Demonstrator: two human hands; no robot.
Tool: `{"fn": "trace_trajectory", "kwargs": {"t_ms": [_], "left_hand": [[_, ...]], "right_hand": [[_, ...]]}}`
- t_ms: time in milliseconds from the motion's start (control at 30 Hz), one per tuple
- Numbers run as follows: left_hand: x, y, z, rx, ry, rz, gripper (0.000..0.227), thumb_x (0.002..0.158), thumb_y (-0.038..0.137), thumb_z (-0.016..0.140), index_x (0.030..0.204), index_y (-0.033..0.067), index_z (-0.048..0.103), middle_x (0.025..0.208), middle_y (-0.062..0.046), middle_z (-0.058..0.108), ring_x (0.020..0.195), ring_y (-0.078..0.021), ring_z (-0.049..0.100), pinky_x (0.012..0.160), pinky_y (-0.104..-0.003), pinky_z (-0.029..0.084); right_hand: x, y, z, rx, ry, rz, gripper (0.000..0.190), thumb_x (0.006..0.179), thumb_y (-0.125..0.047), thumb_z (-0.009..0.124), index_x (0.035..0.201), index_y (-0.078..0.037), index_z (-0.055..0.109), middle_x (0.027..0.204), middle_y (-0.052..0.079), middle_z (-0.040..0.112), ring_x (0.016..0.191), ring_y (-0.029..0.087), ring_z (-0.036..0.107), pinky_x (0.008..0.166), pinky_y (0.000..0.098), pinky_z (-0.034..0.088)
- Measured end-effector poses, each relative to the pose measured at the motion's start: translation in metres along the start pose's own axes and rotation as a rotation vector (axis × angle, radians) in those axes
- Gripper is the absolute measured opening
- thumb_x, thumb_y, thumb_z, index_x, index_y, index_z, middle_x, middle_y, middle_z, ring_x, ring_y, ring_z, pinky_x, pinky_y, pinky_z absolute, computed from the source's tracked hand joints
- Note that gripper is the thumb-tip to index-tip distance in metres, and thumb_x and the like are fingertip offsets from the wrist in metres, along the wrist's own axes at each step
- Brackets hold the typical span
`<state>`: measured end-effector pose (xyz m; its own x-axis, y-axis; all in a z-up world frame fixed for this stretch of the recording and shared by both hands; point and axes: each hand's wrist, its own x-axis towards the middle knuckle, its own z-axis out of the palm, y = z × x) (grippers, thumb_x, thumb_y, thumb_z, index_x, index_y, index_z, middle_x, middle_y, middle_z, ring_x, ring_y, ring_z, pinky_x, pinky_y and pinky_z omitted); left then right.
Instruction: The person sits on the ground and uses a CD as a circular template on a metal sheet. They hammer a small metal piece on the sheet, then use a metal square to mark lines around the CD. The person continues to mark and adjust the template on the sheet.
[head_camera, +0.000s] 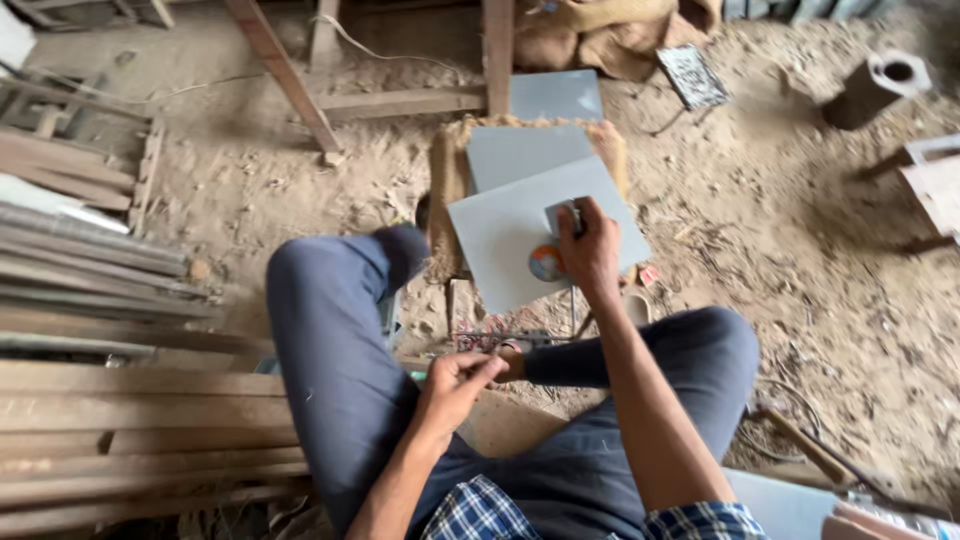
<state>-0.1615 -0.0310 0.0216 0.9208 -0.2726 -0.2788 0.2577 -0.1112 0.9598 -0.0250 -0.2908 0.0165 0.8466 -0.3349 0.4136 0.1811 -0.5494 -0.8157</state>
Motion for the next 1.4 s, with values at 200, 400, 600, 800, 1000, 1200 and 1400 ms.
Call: {"fn": "trace_trajectory", "kwargs": {"t_ms": [200,400,600,800,1000,1200,1400], "left_hand": [[-0.001,0.011,0.001,-0.089,0.076,-0.025,0.021,0.093,0.013,0.072,0.110,0.0047,0.082,0.077,0.006,0.063,0.065,-0.0039,0.049,0.057,-0.021,0.039],[0.007,-0.008,-0.004,-0.063,0.135,-0.131,0.018,0.088,0.011,0.080,0.102,0.0008,0.081,0.073,-0.001,0.067,0.062,-0.0077,0.053,0.057,-0.023,0.042],[0.011,-0.019,-0.004,-0.205,0.110,-0.150,0.022,0.093,0.016,0.074,0.100,-0.0039,0.079,0.079,-0.007,0.075,0.067,-0.0140,0.067,0.064,-0.027,0.054],[0.007,-0.014,-0.003,-0.263,0.141,-0.111,0.022,0.089,0.007,0.072,0.109,-0.0012,0.076,0.089,-0.010,0.078,0.080,-0.0157,0.074,0.078,-0.027,0.061],[0.016,-0.018,0.005,-0.350,0.159,-0.117,0.020,0.093,0.011,0.070,0.107,-0.0018,0.076,0.087,-0.012,0.077,0.077,-0.0188,0.074,0.074,-0.032,0.062],[0.020,-0.022,0.004,-0.346,0.181,-0.158,0.019,0.096,0.017,0.071,0.099,-0.0011,0.076,0.080,-0.012,0.074,0.068,-0.0183,0.068,0.063,-0.033,0.058],[0.020,-0.014,0.017,-0.254,0.172,-0.093,0.015,0.093,0.010,0.073,0.103,0.0011,0.078,0.089,-0.009,0.076,0.076,-0.0134,0.069,0.072,-0.029,0.057]], "right_hand": [[0.004,-0.019,-0.001,0.025,0.039,0.037,0.014,0.095,-0.016,0.069,0.094,-0.003,0.064,0.070,0.020,0.065,0.058,0.038,0.063,0.058,0.0425,0.051],[-0.009,-0.039,0.011,-0.005,0.044,0.105,0.018,0.092,-0.021,0.071,0.097,-0.005,0.065,0.073,0.019,0.069,0.069,0.038,0.070,0.061,0.0459,0.054],[-0.014,-0.047,0.011,-0.072,-0.022,0.043,0.018,0.095,-0.020,0.068,0.102,-0.004,0.063,0.083,0.021,0.071,0.076,0.041,0.069,0.069,0.0476,0.054],[-0.014,-0.055,0.011,-0.085,-0.012,0.034,0.021,0.095,-0.021,0.067,0.103,-0.003,0.063,0.084,0.020,0.071,0.073,0.040,0.070,0.067,0.0472,0.055],[-0.012,-0.040,0.004,-0.108,-0.049,0.054,0.022,0.102,-0.025,0.065,0.102,-0.004,0.063,0.080,0.017,0.072,0.066,0.034,0.071,0.063,0.0431,0.055],[-0.015,-0.047,0.013,-0.078,-0.042,0.069,0.021,0.100,-0.024,0.065,0.099,-0.003,0.062,0.078,0.016,0.071,0.066,0.033,0.071,0.061,0.0432,0.054],[-0.012,-0.046,0.004,-0.081,0.053,-0.043,0.020,0.097,-0.021,0.070,0.099,-0.003,0.063,0.084,0.021,0.070,0.078,0.042,0.069,0.065,0.0470,0.054]]}}
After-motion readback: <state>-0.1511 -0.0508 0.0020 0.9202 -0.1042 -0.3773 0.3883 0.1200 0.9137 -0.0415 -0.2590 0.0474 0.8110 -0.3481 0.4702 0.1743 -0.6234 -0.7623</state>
